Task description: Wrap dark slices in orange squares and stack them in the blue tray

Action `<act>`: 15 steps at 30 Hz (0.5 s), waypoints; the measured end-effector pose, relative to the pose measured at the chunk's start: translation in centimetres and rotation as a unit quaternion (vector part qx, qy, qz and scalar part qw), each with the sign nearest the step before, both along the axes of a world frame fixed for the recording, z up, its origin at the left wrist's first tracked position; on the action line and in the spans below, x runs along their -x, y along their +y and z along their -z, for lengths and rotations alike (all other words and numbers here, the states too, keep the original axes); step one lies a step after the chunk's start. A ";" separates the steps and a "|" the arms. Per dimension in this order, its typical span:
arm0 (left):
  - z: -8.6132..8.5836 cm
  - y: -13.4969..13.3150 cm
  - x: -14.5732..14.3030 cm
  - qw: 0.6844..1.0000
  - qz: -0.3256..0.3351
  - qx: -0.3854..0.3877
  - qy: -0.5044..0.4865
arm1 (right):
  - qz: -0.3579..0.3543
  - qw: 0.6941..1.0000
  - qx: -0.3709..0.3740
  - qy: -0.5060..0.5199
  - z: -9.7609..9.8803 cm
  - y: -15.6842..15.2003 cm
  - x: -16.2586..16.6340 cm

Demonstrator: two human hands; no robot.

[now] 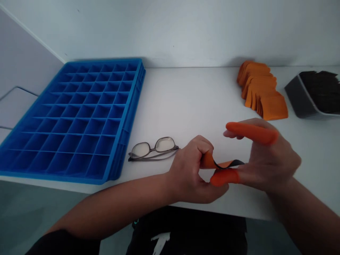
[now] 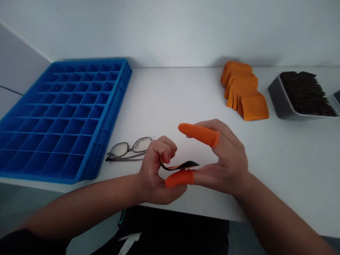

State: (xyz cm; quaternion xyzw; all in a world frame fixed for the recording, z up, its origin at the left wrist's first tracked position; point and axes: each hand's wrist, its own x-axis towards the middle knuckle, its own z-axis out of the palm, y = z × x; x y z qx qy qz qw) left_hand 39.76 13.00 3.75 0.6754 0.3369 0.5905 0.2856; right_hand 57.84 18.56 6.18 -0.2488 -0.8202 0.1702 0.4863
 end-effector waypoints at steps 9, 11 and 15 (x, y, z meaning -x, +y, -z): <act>0.3 0.4 -0.3 0.987 -0.115 -0.103 0.049 | -0.076 0.995 0.048 -0.049 -2.0 -0.6 -0.3; 0.7 0.6 -0.3 0.985 -0.132 -0.098 0.044 | -0.068 0.995 0.056 -0.054 -2.0 -0.8 0.0; 0.6 1.0 0.2 0.991 -0.071 -0.097 0.049 | -0.069 0.995 0.060 -0.038 -1.4 -1.0 0.5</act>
